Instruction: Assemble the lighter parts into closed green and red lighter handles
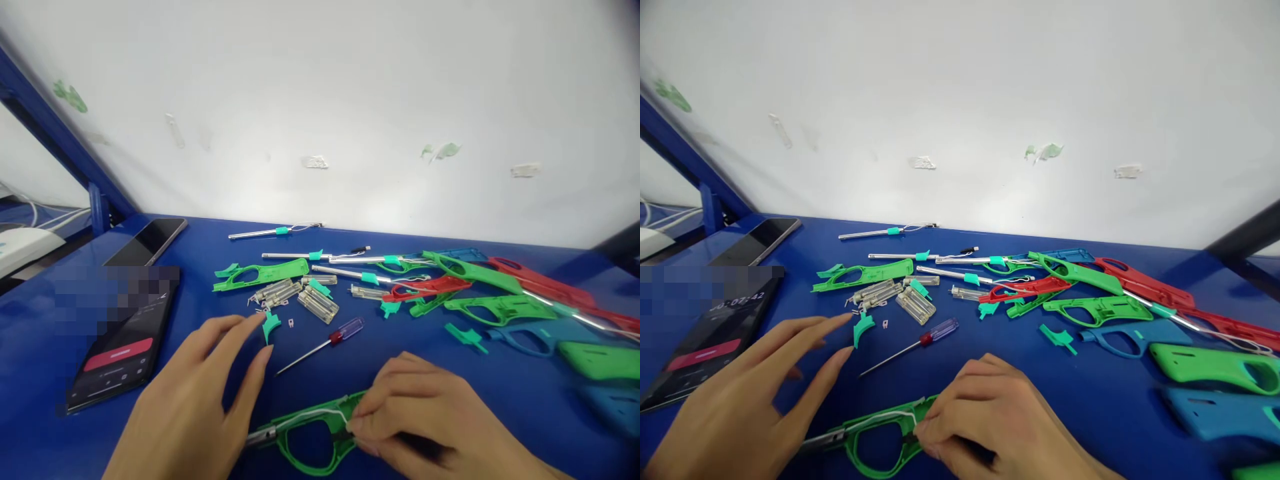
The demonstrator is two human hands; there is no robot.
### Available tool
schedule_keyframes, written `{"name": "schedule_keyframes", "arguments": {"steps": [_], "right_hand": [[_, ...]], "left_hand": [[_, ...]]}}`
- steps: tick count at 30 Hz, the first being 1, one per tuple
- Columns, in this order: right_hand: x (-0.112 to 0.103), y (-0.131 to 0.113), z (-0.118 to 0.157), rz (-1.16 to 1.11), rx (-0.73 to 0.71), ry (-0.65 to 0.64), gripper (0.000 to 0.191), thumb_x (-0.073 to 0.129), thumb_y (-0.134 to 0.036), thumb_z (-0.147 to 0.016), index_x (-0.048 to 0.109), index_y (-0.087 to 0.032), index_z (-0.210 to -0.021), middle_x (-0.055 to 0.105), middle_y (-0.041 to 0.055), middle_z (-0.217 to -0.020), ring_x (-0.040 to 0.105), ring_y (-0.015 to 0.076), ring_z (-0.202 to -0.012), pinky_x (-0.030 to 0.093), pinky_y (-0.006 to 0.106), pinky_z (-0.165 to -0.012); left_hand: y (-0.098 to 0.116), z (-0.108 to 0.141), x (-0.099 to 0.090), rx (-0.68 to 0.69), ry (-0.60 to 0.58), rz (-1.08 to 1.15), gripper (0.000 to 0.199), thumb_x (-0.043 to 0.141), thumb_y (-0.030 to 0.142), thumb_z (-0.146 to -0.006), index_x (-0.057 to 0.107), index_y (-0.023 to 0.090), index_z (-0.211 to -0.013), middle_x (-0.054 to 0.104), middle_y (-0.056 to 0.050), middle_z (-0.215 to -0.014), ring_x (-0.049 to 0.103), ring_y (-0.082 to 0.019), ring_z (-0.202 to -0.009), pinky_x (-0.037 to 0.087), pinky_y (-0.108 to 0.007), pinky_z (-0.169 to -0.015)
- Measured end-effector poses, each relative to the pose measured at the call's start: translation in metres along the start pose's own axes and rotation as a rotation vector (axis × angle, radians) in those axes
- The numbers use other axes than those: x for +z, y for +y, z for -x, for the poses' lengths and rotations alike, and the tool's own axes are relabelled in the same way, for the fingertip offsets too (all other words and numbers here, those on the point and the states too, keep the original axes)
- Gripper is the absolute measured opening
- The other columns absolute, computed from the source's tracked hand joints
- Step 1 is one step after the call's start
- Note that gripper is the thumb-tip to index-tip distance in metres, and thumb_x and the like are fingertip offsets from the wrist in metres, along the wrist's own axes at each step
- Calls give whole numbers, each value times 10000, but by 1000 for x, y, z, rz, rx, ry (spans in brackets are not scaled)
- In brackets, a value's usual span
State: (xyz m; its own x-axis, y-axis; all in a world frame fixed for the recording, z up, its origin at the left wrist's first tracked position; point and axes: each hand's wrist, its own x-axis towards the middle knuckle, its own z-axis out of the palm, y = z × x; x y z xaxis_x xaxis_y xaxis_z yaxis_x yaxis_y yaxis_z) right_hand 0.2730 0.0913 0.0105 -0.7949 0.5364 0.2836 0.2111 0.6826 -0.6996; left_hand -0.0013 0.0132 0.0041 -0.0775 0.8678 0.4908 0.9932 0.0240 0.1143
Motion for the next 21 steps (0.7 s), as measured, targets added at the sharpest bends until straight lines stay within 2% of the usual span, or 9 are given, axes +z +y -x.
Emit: {"name": "schedule_keyframes", "arguments": {"steps": [4, 7, 10, 16, 19, 21], "right_hand": [[4, 0, 3, 18, 7, 45, 148, 789, -131, -957, 788, -277, -982, 833, -87, -962, 748, 105, -876, 548, 218, -847], [6, 0, 6, 10, 23, 63, 146, 805, -145, -950, 784, -283, -992, 831, -88, -961, 743, 106, -872, 549, 215, -831], [8, -1, 8, 4, 31, 51, 99, 784, -181, -975, 787, -279, -989, 830, -67, -948, 744, 123, -861, 559, 232, -818], [7, -2, 6, 9, 61, 46, 66, 743, -232, -1015, 790, -278, -1005, 828, -40, -953, 746, 139, -873, 565, 246, -801], [6, -3, 5, 12, 57, 53, 72, 752, -230, -1010, 790, -288, -1030, 834, -50, -975, 749, 141, -888, 559, 254, -831], [7, -3, 5, 14, 61, 57, 101, 775, -205, -989, 786, -297, -1029, 834, -69, -983, 748, 134, -888, 547, 251, -852]], "left_hand": [[-2, -9, 3, -29, -138, -3, 390, 457, 533, -1066, 609, 323, -1357, 733, -17, -1212, 804, -251, -961, 654, -424, -746], [-1, -10, 4, -54, -167, -14, 366, 512, 517, -1046, 656, 276, -1280, 744, -25, -1093, 798, -269, -899, 642, -448, -738], [1, -10, 6, -63, -178, -23, 288, 529, 460, -1042, 706, 282, -1182, 750, -8, -1083, 788, -252, -858, 628, -424, -729], [6, -12, 5, -17, -106, 4, 256, 487, 348, -1036, 705, 290, -1157, 778, 15, -1030, 792, -213, -809, 614, -356, -674], [2, -6, -2, 31, -34, 70, 264, 442, 401, -1063, 692, 332, -1109, 782, 69, -975, 786, -136, -770, 610, -243, -650], [-3, 3, -7, 57, 5, 135, 264, 454, 459, -1075, 683, 374, -1173, 772, 93, -1008, 785, -93, -828, 606, -167, -704]]}}
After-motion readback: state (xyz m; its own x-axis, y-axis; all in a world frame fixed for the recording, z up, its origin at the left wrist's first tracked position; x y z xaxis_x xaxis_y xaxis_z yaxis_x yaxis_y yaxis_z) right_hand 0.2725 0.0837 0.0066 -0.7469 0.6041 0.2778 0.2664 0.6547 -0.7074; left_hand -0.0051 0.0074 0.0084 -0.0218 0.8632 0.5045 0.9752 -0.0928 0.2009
